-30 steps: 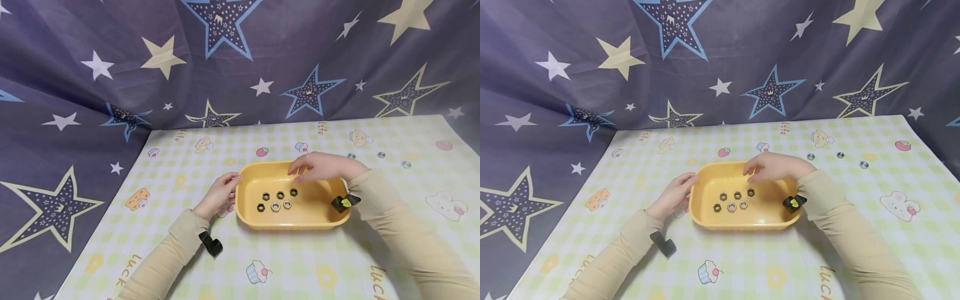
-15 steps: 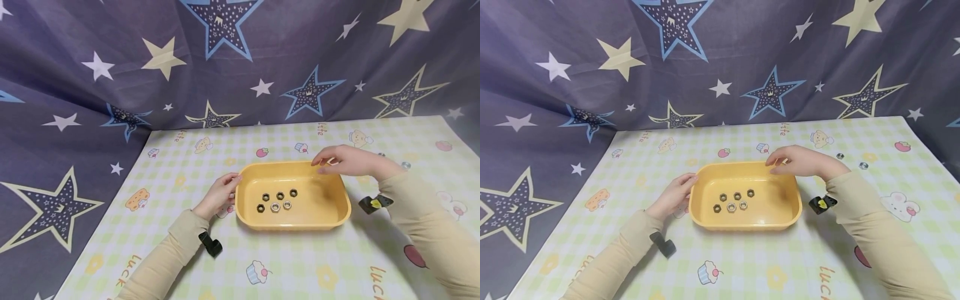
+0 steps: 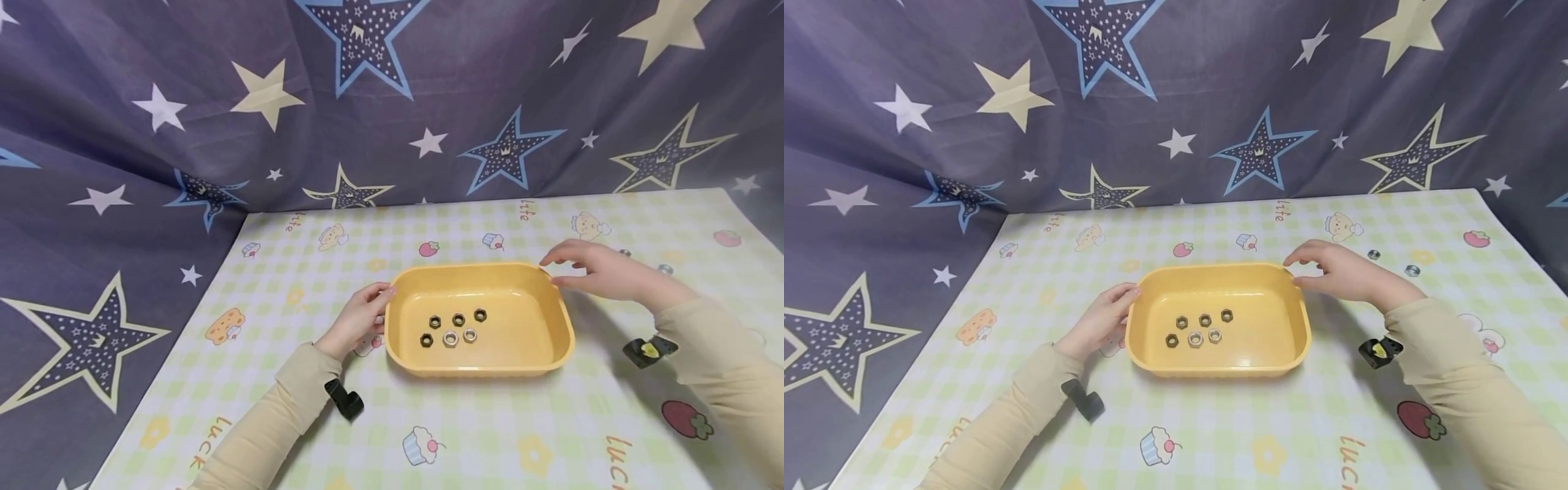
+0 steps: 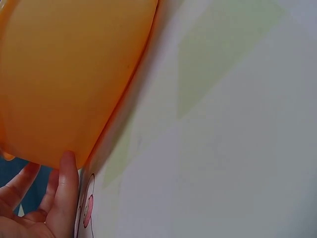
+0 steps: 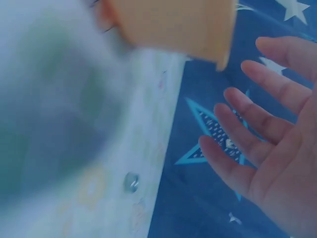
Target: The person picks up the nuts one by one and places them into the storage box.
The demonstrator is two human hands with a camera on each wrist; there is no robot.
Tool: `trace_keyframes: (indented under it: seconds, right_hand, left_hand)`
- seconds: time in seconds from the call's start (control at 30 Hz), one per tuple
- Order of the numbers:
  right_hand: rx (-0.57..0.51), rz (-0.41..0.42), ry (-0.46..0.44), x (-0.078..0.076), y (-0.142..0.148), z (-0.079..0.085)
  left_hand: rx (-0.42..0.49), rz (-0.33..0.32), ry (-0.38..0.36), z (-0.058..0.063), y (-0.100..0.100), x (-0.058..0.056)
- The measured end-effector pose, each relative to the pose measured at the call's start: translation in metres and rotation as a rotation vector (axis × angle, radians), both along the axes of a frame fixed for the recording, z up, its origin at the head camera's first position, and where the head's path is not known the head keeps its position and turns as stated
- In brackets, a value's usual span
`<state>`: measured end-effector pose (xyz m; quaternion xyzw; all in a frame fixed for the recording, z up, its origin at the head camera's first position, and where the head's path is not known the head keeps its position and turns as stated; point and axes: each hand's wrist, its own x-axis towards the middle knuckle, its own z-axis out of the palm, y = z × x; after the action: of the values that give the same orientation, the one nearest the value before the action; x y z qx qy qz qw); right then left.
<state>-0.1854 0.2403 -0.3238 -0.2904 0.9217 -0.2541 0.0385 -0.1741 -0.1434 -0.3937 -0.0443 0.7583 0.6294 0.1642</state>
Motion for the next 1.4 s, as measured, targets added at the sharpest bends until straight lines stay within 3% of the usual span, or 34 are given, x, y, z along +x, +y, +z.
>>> trace_keyframes:
  seconds: [0.3,0.63,0.83,1.03,1.4]
  right_hand:
    - [0.054,-0.089,-0.042,0.002,0.02,-0.016]
    - [0.055,-0.129,-0.044,0.004,0.042,-0.032]
    - [0.084,-0.206,-0.047,0.005,0.065,-0.04]
    - [0.134,-0.266,-0.1,0.002,0.085,-0.041]
    - [0.148,-0.342,-0.098,-0.004,0.114,-0.035]
  left_hand:
    - [0.004,0.013,-0.016,0.004,0.002,0.001]
    - [0.017,0.019,-0.014,0.003,0.002,0.002]
    - [0.021,0.015,-0.005,0.004,0.002,0.002]
    - [0.016,0.014,-0.005,0.004,0.002,0.002]
    - [0.005,0.025,-0.017,0.006,0.003,0.002]
